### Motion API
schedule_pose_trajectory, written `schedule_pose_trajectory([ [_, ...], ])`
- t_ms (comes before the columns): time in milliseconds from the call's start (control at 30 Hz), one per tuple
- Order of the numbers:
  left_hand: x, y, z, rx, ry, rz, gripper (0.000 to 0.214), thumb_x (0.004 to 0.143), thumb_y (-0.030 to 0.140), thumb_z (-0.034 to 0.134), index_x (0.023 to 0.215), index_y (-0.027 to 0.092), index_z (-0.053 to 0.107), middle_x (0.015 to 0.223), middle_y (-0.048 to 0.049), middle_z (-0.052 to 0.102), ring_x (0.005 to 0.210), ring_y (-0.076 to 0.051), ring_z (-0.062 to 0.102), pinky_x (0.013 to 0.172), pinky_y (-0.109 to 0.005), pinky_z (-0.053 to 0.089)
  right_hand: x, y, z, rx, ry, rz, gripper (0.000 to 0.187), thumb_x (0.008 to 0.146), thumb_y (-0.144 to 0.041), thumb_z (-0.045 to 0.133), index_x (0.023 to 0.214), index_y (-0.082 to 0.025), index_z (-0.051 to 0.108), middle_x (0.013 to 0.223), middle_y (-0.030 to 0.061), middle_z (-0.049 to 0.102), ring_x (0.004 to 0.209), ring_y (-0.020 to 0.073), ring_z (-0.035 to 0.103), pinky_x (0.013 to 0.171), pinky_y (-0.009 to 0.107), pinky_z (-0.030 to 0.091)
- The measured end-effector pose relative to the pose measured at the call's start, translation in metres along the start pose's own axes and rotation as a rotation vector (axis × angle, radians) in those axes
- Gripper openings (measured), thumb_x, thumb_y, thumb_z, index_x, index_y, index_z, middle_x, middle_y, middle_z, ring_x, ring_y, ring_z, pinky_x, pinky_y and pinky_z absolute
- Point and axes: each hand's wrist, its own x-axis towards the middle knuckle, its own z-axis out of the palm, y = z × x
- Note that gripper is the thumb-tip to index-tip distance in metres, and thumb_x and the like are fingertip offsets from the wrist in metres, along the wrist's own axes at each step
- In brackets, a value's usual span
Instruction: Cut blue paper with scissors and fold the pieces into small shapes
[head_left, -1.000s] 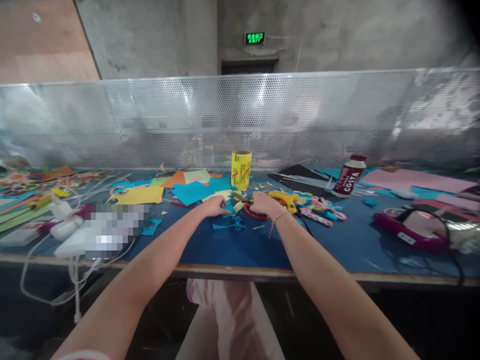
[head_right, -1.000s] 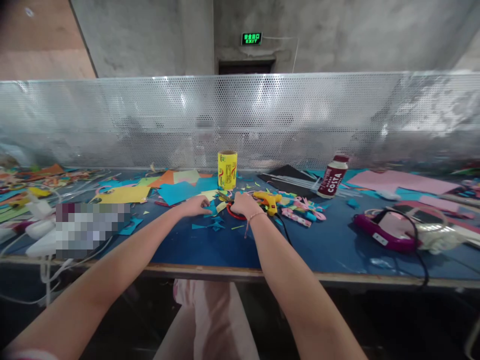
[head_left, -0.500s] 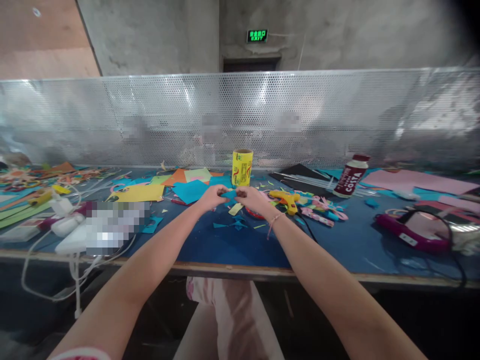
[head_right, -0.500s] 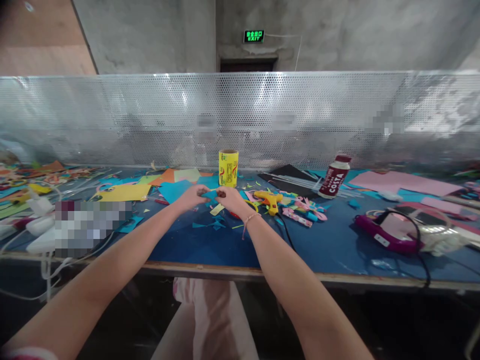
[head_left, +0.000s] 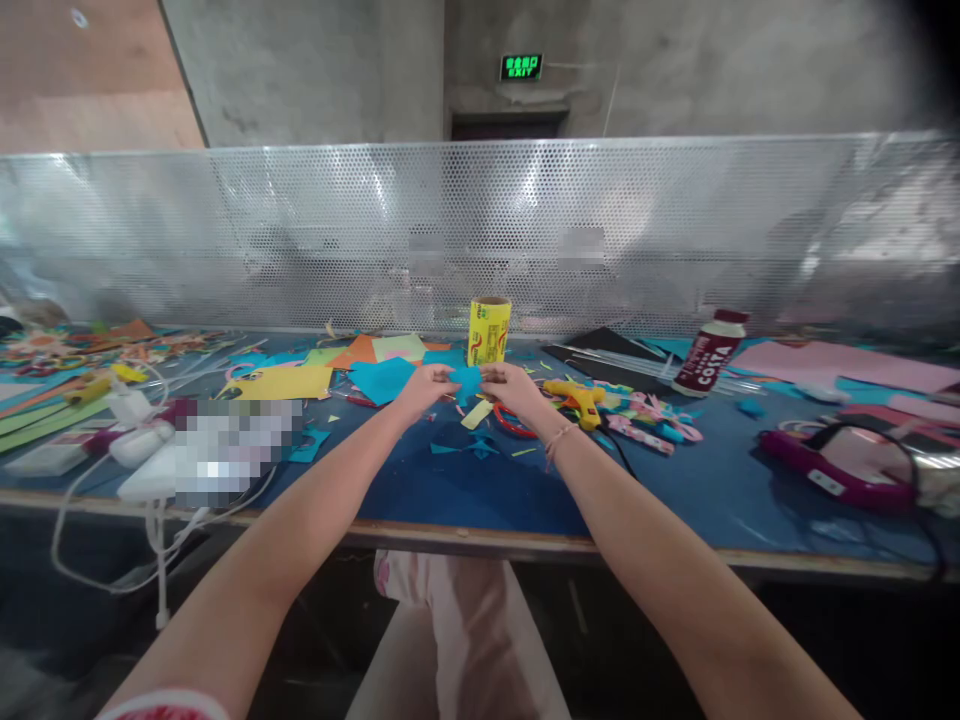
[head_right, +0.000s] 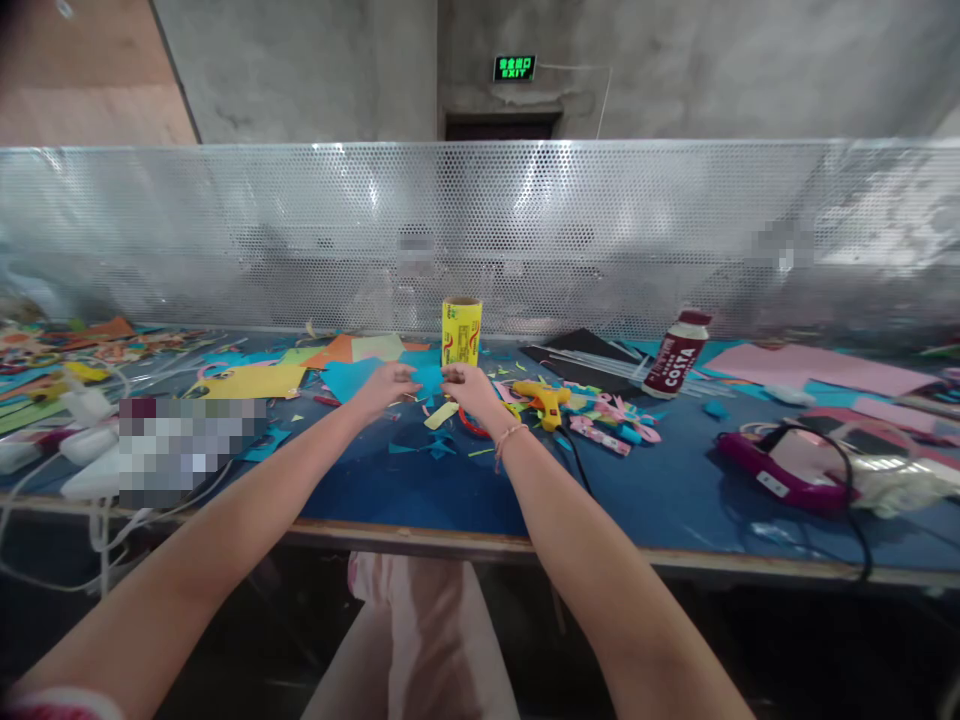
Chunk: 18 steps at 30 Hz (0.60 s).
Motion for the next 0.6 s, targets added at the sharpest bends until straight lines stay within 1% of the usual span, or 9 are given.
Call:
schedule_pose_trajectory([
  [67, -0.003, 0.003, 0.002, 0.042, -0.075, -0.006, 0.025, 0.057, 0.015, 0.066, 0.079, 0.013, 0.057, 0.059, 0.0013, 0.055, 0.053, -0.009, 0.052, 0.056, -0.025, 0.044, 0.0, -0.001, 0.0, 0.0, 0.017, -0.044, 0.029, 0.068, -0.012, 0.053, 0.097, -0.011, 0.058, 0.09, 0.0088, 0.065, 0.078, 0.0136, 0.061, 0.072, 0.027, 0.049],
  [167, -0.008, 0.006, 0.007, 0.092, -0.179, -0.005, 0.019, 0.057, 0.015, 0.064, 0.074, 0.013, 0.058, 0.063, 0.0, 0.057, 0.057, -0.01, 0.054, 0.058, -0.025, 0.045, -0.002, -0.008, 0.002, -0.009, 0.005, -0.122, 0.031, 0.068, -0.01, 0.051, 0.098, -0.012, 0.059, 0.096, 0.0094, 0.065, 0.087, 0.0151, 0.061, 0.077, 0.028, 0.048],
  [200, -0.009, 0.006, 0.009, 0.094, -0.176, -0.009, 0.015, 0.058, 0.017, 0.064, 0.072, 0.013, 0.057, 0.064, 0.0002, 0.056, 0.058, -0.01, 0.054, 0.059, -0.025, 0.045, -0.003, -0.01, 0.003, -0.016, -0.01, -0.143, 0.032, 0.068, -0.009, 0.05, 0.099, -0.012, 0.058, 0.098, 0.009, 0.065, 0.089, 0.0153, 0.06, 0.079, 0.028, 0.047],
  [267, -0.008, 0.004, 0.01, 0.108, -0.107, -0.008, 0.013, 0.061, 0.023, 0.063, 0.063, 0.014, 0.055, 0.059, 0.0013, 0.052, 0.056, -0.01, 0.051, 0.057, -0.024, 0.044, -0.003, -0.012, 0.003, -0.052, -0.01, -0.174, 0.035, 0.069, -0.007, 0.046, 0.103, -0.013, 0.056, 0.102, 0.0087, 0.064, 0.093, 0.0148, 0.059, 0.082, 0.028, 0.046],
  [333, -0.006, 0.002, 0.008, 0.147, -0.008, 0.019, 0.023, 0.062, 0.03, 0.064, 0.054, 0.015, 0.049, 0.052, 0.0026, 0.044, 0.052, -0.009, 0.047, 0.053, -0.023, 0.042, -0.001, -0.011, -0.002, -0.164, 0.057, -0.166, 0.038, 0.071, -0.006, 0.042, 0.107, -0.012, 0.054, 0.108, 0.0094, 0.061, 0.096, 0.0142, 0.058, 0.084, 0.027, 0.044],
  [433, 0.0, -0.002, 0.001, 0.147, 0.114, 0.039, 0.034, 0.059, 0.034, 0.068, 0.049, 0.016, 0.04, 0.048, 0.0042, 0.036, 0.049, -0.007, 0.041, 0.05, -0.021, 0.039, -0.001, -0.004, -0.014, -0.577, 0.159, -0.065, 0.036, 0.071, -0.01, 0.043, 0.105, -0.011, 0.054, 0.112, 0.0137, 0.057, 0.102, 0.0198, 0.054, 0.087, 0.031, 0.041],
  [467, 0.002, -0.003, -0.001, 0.121, 0.128, 0.032, 0.035, 0.058, 0.033, 0.069, 0.05, 0.016, 0.04, 0.048, 0.0044, 0.035, 0.05, -0.007, 0.04, 0.05, -0.021, 0.039, -0.002, -0.001, -0.018, -0.74, 0.124, 0.002, 0.034, 0.07, -0.013, 0.047, 0.102, -0.009, 0.055, 0.11, 0.0166, 0.057, 0.105, 0.0248, 0.052, 0.087, 0.034, 0.04],
  [533, 0.005, -0.005, -0.005, 0.065, 0.137, 0.017, 0.034, 0.056, 0.031, 0.071, 0.052, 0.016, 0.041, 0.05, 0.0046, 0.036, 0.051, -0.007, 0.041, 0.051, -0.021, 0.04, -0.004, 0.005, -0.024, -0.963, -0.018, 0.168, 0.038, 0.067, -0.023, 0.054, 0.102, -0.007, 0.056, 0.11, 0.0226, 0.054, 0.103, 0.0321, 0.052, 0.082, 0.038, 0.042],
  [600, 0.006, -0.005, -0.007, 0.024, 0.142, 0.004, 0.032, 0.055, 0.027, 0.072, 0.054, 0.015, 0.043, 0.052, 0.0044, 0.038, 0.053, -0.007, 0.043, 0.053, -0.022, 0.041, -0.005, 0.008, -0.025, -1.077, -0.096, 0.263, 0.045, 0.065, -0.028, 0.056, 0.104, -0.006, 0.055, 0.112, 0.0251, 0.052, 0.098, 0.0338, 0.055, 0.075, 0.038, 0.045],
])
